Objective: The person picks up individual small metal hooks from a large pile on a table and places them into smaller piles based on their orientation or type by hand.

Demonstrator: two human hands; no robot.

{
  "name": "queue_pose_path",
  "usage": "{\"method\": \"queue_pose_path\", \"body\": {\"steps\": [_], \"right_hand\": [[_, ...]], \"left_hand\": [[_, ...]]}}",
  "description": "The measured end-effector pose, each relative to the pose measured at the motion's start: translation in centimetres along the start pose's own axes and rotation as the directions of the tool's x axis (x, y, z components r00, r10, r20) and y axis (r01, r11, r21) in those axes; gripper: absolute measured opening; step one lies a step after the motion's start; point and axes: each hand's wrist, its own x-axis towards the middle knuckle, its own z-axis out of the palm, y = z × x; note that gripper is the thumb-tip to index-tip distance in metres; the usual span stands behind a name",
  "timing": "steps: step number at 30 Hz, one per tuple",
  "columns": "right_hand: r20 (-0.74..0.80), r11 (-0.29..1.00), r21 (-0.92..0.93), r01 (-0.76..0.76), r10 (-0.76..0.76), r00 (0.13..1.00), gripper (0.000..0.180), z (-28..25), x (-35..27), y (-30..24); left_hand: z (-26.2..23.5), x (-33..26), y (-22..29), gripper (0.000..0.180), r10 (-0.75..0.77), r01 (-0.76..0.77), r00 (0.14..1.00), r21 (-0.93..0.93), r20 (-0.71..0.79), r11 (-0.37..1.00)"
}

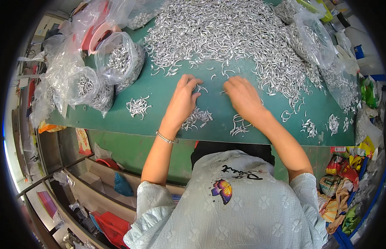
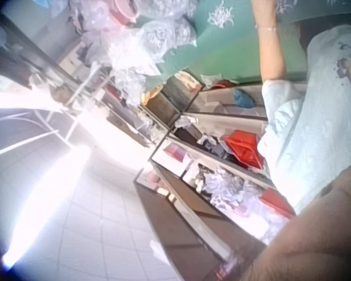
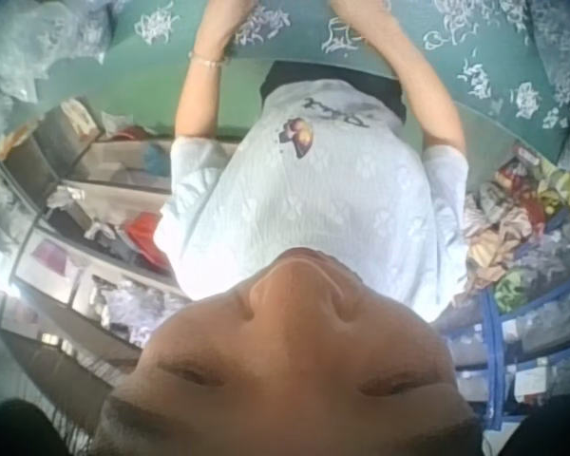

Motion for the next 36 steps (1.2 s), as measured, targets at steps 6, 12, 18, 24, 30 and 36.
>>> {"method": "queue_pose_path", "body": {"steps": [6, 12, 18, 24, 30, 36], "right_hand": [[-0.081, 0.965, 0.259, -0.031, 0.054, 0.995, 0.012, 1.1, 0.8, 1.2], [0.178, 0.971, 0.237, -0.042, -0.001, 0.984, 0.009, -2.3, -1.1, 3.6], [-0.128, 0.980, 0.190, -0.050, 0.075, 0.989, 0.011, -1.0, 2.2, 4.3], [-0.056, 0.989, -0.120, -0.086, 0.080, 0.995, 0.011, -1.1, 1.2, 4.3], [0.187, 0.986, 0.160, 0.046, -0.076, 0.979, 0.011, -1.9, -0.4, 3.0], [-0.172, 0.991, 0.099, 0.092, -0.074, 0.982, 0.013, 0.2, 4.7, 4.1]], "left_hand": [[0.0, 0.0, 0.9, 0.029, 0.072, -0.066, 0.996, 0.104, -0.057, 0.992], [0.2, 0.0, -0.2, 0.024, 0.011, -0.002, 0.998, 0.117, -0.069, 0.993], [0.0, 0.1, -0.1, 0.025, 0.030, -0.012, 0.994, 0.165, -0.103, 0.986], [-0.1, -0.4, -0.1, 0.027, -0.008, 0.024, 0.994, 0.143, -0.109, 0.989], [0.0, -0.3, -0.2, 0.027, -0.006, 0.019, 0.994, 0.122, -0.108, 0.992], [-0.1, -0.1, 0.2, 0.026, -0.016, 0.028, 0.995, 0.126, -0.100, 0.992]]}}
